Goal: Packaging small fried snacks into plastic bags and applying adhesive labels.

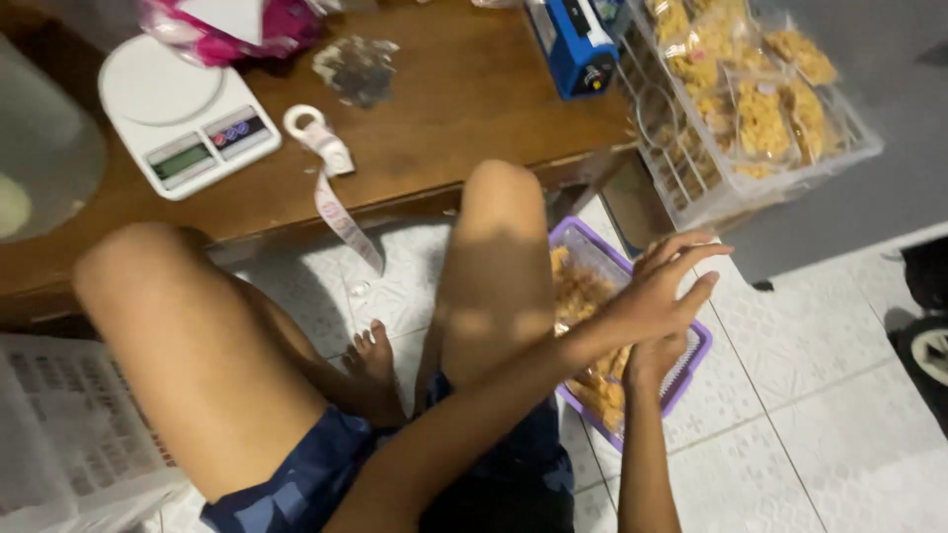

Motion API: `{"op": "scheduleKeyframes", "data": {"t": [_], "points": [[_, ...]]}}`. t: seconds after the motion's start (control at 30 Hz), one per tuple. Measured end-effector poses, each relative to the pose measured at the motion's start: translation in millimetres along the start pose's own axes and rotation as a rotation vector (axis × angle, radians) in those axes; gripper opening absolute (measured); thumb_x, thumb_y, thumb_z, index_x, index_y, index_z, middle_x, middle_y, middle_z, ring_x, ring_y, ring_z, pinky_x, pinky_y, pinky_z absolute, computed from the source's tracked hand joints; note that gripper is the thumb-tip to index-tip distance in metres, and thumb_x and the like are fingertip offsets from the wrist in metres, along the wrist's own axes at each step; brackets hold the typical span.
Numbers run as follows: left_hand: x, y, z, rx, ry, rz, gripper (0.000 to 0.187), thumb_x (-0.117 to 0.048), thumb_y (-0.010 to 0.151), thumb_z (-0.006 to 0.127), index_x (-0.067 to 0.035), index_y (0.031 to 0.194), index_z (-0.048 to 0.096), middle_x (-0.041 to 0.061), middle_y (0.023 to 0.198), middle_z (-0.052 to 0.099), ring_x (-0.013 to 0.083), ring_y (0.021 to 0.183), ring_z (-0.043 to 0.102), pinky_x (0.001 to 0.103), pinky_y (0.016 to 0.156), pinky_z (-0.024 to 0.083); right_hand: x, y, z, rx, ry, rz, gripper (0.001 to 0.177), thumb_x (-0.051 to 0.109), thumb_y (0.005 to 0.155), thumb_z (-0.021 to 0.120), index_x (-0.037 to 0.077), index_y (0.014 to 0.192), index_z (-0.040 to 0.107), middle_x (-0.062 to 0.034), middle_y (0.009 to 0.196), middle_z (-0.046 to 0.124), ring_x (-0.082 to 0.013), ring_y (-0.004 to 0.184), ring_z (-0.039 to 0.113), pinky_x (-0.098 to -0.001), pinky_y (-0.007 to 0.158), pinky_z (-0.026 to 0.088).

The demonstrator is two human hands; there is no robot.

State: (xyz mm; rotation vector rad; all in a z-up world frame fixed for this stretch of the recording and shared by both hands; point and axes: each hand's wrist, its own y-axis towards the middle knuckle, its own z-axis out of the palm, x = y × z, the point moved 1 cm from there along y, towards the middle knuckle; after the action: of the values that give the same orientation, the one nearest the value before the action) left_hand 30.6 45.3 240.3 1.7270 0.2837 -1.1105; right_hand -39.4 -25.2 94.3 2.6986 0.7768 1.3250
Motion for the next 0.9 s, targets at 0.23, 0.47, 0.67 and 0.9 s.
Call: {"op": "scheduleKeyframes", "data": {"t": [0.23,0.47,0.67,0.9], "points": [[-71.8,44.9,-249.9,0.067,0.146,0.194,0.025,-0.003,0.105,0.051,-0.006,0.125,0.065,0.014,0.126,0.062,0.0348,0.124,0.061,0.045,0.109,0.048,209.6,28.2,4.7,-0.047,0.752,-0.165,0.024,0.017,0.101,0.074,0.001,0.119,0.069,-0.012,0.116,0.07,-0.015,0.113,0.062,-0.0372,0.104,0.046],[-58.1,55.1,-409.7,0.134,0.544,0.059,0.022,-0.012,0.104,0.052,-0.009,0.12,0.066,0.012,0.117,0.064,0.0369,0.111,0.065,0.049,0.097,0.051,382.9,69.6,149.4,0.438,0.438,-0.877,0.017,0.012,0.09,0.079,0.012,0.106,0.074,-0.0078,0.127,0.066,-0.031,0.121,0.064,-0.0422,0.102,0.049],[-40.9,36.1,-453.1,-0.056,0.547,-0.167,0.021,-0.022,0.103,0.054,-0.022,0.115,0.071,0.001,0.11,0.07,0.0273,0.1,0.069,0.039,0.085,0.057,492.6,51.8,250.5,0.842,0.211,-1.074,0.024,0.013,0.087,0.076,0.003,0.109,0.076,-0.0176,0.165,0.033,-0.0501,0.14,0.043,-0.0546,0.118,0.037],[-91.6,32.3,-451.2,-0.107,0.508,-0.178,0.023,-0.01,0.098,0.051,-0.009,0.111,0.071,0.001,0.107,0.068,0.0155,0.083,0.058,0.026,0.076,0.05,522.8,36.6,278.9,0.933,0.146,-0.894,0.054,0.009,0.092,0.063,-0.012,0.14,0.05,-0.0118,0.165,0.031,-0.0346,0.144,0.043,-0.0458,0.118,0.036]]}}
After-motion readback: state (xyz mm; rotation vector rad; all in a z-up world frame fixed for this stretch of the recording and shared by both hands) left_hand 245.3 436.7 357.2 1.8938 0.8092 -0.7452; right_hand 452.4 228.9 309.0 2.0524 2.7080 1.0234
